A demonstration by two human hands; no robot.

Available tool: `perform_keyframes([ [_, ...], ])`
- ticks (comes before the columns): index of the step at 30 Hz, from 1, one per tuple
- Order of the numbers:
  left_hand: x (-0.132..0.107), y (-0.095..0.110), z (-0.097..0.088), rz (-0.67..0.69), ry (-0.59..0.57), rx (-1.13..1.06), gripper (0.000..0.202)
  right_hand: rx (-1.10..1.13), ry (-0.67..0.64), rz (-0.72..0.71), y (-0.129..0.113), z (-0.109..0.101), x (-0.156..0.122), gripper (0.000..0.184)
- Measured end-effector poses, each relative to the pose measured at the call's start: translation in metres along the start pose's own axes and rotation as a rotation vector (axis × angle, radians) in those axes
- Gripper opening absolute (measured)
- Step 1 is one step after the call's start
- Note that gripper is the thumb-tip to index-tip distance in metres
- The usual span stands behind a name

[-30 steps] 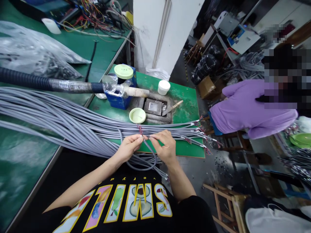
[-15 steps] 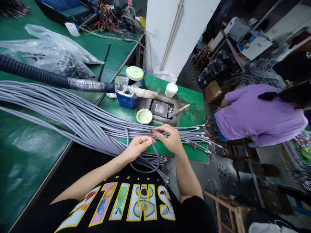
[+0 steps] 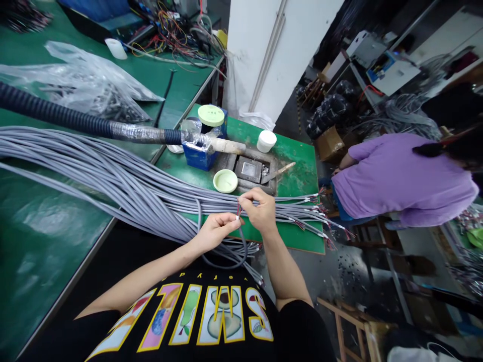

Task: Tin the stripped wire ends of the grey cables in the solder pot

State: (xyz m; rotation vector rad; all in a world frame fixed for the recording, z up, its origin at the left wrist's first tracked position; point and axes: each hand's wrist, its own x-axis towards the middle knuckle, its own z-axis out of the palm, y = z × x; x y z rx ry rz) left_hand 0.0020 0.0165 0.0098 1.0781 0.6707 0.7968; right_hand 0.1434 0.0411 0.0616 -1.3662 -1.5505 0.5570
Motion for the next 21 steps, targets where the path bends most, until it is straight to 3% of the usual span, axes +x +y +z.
perform_keyframes([
  [4, -0.005, -0.007, -0.001, -0.044, -0.059, 0.086, 0.042, 0.169, 0.321, 0.107, 0.010, -0.018, 0.019, 0.013],
  [6, -0.005, -0.010, -0.005, -0.042, -0.038, 0.074, 0.042, 0.189, 0.237, 0.120, 0.012, -0.029, 0.020, 0.012],
  [9, -0.003, -0.009, -0.010, -0.027, -0.010, 0.042, 0.043, 0.120, -0.135, 0.156, 0.008, -0.035, 0.008, 0.010],
  [11, -0.001, -0.008, -0.010, -0.021, -0.011, 0.019, 0.044, 0.056, -0.236, 0.144, 0.001, -0.029, -0.004, 0.010],
  [16, 0.001, -0.008, -0.005, -0.006, 0.002, 0.014, 0.043, -0.172, -0.092, -0.019, -0.012, -0.007, -0.023, 0.013],
  [21, 0.001, -0.011, -0.005, -0.006, 0.047, 0.048, 0.041, -0.257, -0.042, -0.128, -0.013, -0.002, -0.026, 0.014],
])
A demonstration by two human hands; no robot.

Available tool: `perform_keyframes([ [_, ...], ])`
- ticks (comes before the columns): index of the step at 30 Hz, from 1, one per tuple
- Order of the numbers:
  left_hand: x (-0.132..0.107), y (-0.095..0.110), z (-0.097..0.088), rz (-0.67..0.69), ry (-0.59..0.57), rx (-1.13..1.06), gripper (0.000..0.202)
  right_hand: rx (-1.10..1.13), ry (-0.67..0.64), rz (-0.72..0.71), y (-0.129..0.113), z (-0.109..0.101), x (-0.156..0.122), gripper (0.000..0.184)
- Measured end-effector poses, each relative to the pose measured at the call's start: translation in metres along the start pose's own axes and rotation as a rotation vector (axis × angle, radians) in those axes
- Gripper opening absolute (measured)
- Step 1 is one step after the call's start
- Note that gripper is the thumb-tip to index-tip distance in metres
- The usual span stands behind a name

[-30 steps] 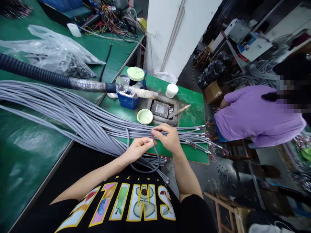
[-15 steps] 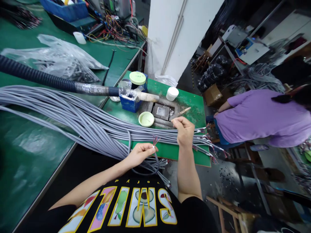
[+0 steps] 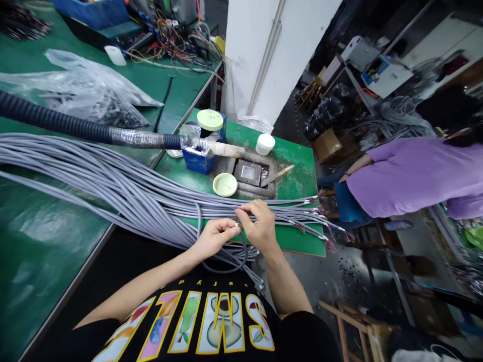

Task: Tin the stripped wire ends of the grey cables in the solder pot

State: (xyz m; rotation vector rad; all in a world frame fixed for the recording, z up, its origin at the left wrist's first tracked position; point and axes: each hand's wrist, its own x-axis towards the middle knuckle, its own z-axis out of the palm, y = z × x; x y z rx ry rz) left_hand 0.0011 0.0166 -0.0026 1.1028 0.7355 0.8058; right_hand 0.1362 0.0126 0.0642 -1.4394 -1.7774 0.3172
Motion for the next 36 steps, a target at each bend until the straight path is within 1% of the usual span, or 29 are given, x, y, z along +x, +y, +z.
perform_keyframes([
  [4, 0.001, -0.003, 0.000, 0.000, -0.011, 0.023, 0.041, -0.009, -0.031, -0.069, 0.005, 0.005, 0.003, 0.015],
  [6, 0.000, -0.005, 0.001, -0.007, -0.011, 0.016, 0.041, 0.014, -0.042, -0.050, 0.010, 0.009, 0.008, 0.017],
  [7, -0.001, -0.005, 0.003, -0.018, -0.016, 0.010, 0.041, 0.037, -0.023, -0.021, 0.013, 0.010, 0.012, 0.018],
  [8, -0.003, -0.006, 0.004, -0.035, -0.032, 0.006, 0.041, 0.068, 0.020, 0.019, 0.016, 0.010, 0.017, 0.019],
  [9, -0.004, -0.006, 0.006, -0.058, -0.057, 0.006, 0.041, 0.108, 0.089, 0.064, 0.020, 0.008, 0.021, 0.018],
  [11, -0.006, -0.006, 0.007, -0.097, -0.098, 0.012, 0.041, 0.198, 0.254, 0.147, 0.027, 0.000, 0.029, 0.015],
  [12, -0.006, -0.006, 0.006, -0.101, -0.101, 0.013, 0.041, 0.239, 0.305, 0.178, 0.031, -0.006, 0.031, 0.013],
  [13, -0.006, -0.005, 0.005, -0.094, -0.091, 0.011, 0.042, 0.280, 0.297, 0.203, 0.034, -0.013, 0.033, 0.012],
  [14, -0.006, -0.004, 0.003, -0.078, -0.074, 0.009, 0.042, 0.318, 0.223, 0.225, 0.037, -0.019, 0.033, 0.011],
  [15, -0.005, -0.003, 0.001, -0.058, -0.060, 0.005, 0.042, 0.350, 0.093, 0.245, 0.039, -0.024, 0.031, 0.009],
  [17, -0.003, -0.001, -0.003, -0.031, -0.065, -0.006, 0.041, 0.418, -0.235, 0.282, 0.042, -0.031, 0.027, 0.007],
  [18, -0.002, 0.000, -0.004, -0.027, -0.080, -0.014, 0.042, 0.460, -0.376, 0.296, 0.043, -0.031, 0.024, 0.010],
  [19, -0.002, 0.001, -0.005, -0.027, -0.101, -0.022, 0.042, 0.505, -0.476, 0.305, 0.042, -0.029, 0.022, 0.015],
  [20, -0.001, 0.002, -0.005, -0.031, -0.129, -0.029, 0.043, 0.551, -0.532, 0.308, 0.042, -0.025, 0.020, 0.018],
  [21, -0.001, 0.002, -0.004, -0.037, -0.159, -0.031, 0.043, 0.598, -0.552, 0.310, 0.040, -0.020, 0.018, 0.018],
  [24, -0.003, 0.003, -0.002, -0.054, -0.230, -0.026, 0.044, 0.711, -0.494, 0.325, 0.036, -0.004, 0.018, 0.010],
  [26, -0.004, 0.004, -0.003, -0.054, -0.230, -0.042, 0.045, 0.751, -0.439, 0.343, 0.034, 0.005, 0.018, 0.010],
  [27, -0.005, 0.004, -0.004, -0.049, -0.207, -0.058, 0.044, 0.754, -0.412, 0.351, 0.033, 0.008, 0.019, 0.010],
  [29, -0.005, 0.006, -0.008, -0.040, -0.124, -0.104, 0.044, 0.737, -0.332, 0.352, 0.034, 0.011, 0.018, 0.009],
  [31, -0.006, 0.007, -0.012, -0.041, -0.038, -0.167, 0.045, 0.707, -0.235, 0.330, 0.035, 0.012, 0.016, 0.006],
  [32, -0.005, 0.007, -0.014, -0.046, -0.013, -0.197, 0.045, 0.692, -0.200, 0.316, 0.035, 0.012, 0.014, 0.004],
  [34, -0.005, 0.008, -0.017, -0.053, -0.002, -0.240, 0.046, 0.657, -0.165, 0.294, 0.035, 0.011, 0.010, 0.003],
  [36, -0.004, 0.007, -0.019, -0.054, -0.016, -0.259, 0.044, 0.607, -0.151, 0.288, 0.034, 0.009, 0.008, 0.005],
])
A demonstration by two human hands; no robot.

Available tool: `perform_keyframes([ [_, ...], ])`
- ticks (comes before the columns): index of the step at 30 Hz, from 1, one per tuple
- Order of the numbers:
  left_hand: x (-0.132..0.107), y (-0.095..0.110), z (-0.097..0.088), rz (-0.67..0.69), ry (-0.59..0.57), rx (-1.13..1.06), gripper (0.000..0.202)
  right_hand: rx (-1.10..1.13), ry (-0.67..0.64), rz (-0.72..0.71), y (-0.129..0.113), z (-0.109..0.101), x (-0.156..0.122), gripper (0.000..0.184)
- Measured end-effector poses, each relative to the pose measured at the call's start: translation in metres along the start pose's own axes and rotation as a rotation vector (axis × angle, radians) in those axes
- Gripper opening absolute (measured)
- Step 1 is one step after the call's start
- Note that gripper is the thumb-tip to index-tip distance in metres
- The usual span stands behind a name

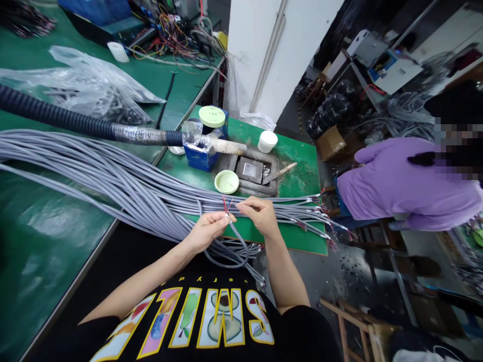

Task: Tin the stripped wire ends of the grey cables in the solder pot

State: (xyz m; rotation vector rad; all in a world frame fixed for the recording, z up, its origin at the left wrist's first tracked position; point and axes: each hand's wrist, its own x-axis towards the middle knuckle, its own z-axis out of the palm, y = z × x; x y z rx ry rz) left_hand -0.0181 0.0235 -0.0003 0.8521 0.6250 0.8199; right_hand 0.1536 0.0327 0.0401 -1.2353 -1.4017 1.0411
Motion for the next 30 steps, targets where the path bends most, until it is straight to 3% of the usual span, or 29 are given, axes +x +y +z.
perform_keyframes([
  [4, 0.000, -0.001, -0.002, 0.001, -0.021, 0.000, 0.042, -0.115, 0.014, -0.030, -0.008, -0.001, -0.002, 0.005],
  [12, -0.001, 0.000, 0.001, -0.025, -0.111, 0.053, 0.047, -0.110, -0.168, 0.030, -0.020, 0.015, 0.013, 0.008],
  [17, -0.001, 0.000, 0.000, -0.014, -0.048, -0.054, 0.041, 0.025, -0.035, 0.004, -0.008, 0.020, 0.015, 0.010],
  [20, 0.002, 0.005, -0.003, 0.007, -0.032, -0.203, 0.034, -0.097, 0.062, -0.127, -0.001, 0.013, 0.009, 0.007],
  [22, 0.004, 0.009, -0.005, 0.014, -0.040, -0.287, 0.031, -0.228, 0.069, -0.298, 0.003, 0.006, 0.003, 0.012],
  [26, 0.010, 0.017, -0.004, 0.003, -0.052, -0.402, 0.028, -0.492, -0.134, -0.646, 0.008, 0.000, -0.010, 0.032],
  [28, 0.012, 0.020, -0.001, -0.009, -0.048, -0.399, 0.031, -0.559, -0.194, -0.730, 0.009, 0.001, -0.014, 0.030],
  [30, 0.011, 0.023, 0.002, 0.001, -0.025, -0.319, 0.037, -0.521, -0.165, -0.771, 0.008, 0.003, -0.013, 0.027],
])
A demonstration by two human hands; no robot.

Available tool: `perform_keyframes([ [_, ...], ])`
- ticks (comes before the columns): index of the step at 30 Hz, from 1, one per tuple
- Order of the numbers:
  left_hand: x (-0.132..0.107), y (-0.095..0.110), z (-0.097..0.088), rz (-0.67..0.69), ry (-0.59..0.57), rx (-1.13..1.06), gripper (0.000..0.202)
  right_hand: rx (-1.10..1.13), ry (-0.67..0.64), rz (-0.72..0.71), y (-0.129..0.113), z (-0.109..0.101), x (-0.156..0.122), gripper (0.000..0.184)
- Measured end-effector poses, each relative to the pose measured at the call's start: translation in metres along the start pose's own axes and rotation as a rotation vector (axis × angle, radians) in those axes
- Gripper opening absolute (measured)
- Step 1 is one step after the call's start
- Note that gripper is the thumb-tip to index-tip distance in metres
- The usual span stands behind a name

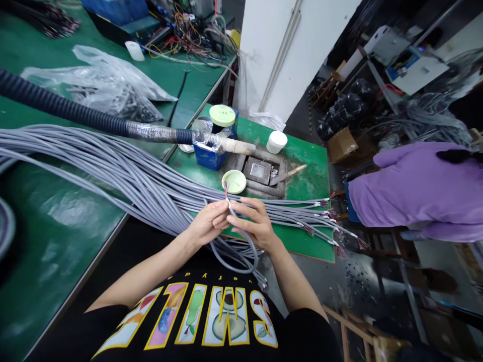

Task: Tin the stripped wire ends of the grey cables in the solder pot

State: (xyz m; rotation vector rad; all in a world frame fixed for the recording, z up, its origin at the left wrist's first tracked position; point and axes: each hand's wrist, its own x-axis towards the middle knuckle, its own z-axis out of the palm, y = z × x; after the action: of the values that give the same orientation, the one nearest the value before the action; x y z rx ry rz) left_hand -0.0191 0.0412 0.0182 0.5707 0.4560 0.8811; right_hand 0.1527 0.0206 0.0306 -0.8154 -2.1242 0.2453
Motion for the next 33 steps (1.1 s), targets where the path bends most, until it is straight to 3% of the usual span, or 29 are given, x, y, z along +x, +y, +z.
perform_keyframes([
  [2, -0.003, 0.003, -0.001, 0.070, 0.049, 0.172, 0.044, 0.052, 0.114, 0.043, 0.001, -0.003, 0.006, 0.026],
  [5, -0.013, 0.007, -0.014, 0.333, 0.210, 0.500, 0.047, 0.057, 0.256, 0.258, 0.007, -0.013, 0.023, 0.023],
  [8, -0.022, 0.009, -0.037, 0.655, 0.449, 0.775, 0.035, 0.027, 0.277, 0.445, 0.021, -0.019, 0.042, 0.020],
  [11, -0.025, 0.007, -0.058, 0.808, 0.584, 0.959, 0.026, 0.079, 0.237, 0.520, 0.039, -0.016, 0.056, 0.020],
  [18, -0.022, 0.004, -0.069, 0.953, 0.436, 1.259, 0.019, 0.151, 0.109, 0.526, 0.061, 0.000, 0.069, 0.019],
  [25, -0.022, 0.005, -0.070, 1.020, 0.391, 1.316, 0.018, 0.124, -0.014, 0.507, 0.065, 0.006, 0.073, 0.019],
  [33, -0.022, 0.006, -0.069, 1.047, 0.395, 1.346, 0.016, 0.074, -0.044, 0.474, 0.066, 0.008, 0.078, 0.018],
])
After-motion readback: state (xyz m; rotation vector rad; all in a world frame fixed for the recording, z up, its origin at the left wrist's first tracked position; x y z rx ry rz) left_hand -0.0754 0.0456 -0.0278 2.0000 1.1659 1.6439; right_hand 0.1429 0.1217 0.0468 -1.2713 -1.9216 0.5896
